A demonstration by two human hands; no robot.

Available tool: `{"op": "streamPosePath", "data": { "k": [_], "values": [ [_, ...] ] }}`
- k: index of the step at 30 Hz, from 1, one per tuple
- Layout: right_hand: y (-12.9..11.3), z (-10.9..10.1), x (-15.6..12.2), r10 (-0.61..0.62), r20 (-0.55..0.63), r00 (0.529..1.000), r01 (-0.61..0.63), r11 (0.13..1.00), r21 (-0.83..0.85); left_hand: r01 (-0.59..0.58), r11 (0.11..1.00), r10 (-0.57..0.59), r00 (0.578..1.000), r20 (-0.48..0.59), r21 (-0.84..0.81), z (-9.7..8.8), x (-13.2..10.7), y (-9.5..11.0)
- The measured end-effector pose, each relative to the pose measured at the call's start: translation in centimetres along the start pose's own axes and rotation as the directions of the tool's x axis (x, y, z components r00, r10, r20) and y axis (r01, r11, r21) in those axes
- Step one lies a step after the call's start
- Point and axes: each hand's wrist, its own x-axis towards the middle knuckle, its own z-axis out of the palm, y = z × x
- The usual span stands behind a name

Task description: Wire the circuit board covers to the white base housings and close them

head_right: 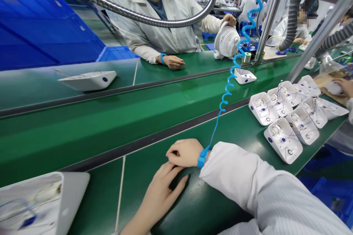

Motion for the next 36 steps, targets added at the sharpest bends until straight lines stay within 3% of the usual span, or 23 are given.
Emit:
{"op": "streamPosePath", "data": {
  "k": [36],
  "values": [
    [0.7, 0.3, -0.6, -0.034, -0.022, 0.999, 0.035, 0.997, 0.069, 0.138, 0.986, -0.128, 0.986, 0.106, -0.095, -0.2, 0.0, 1.4]
  ]
}}
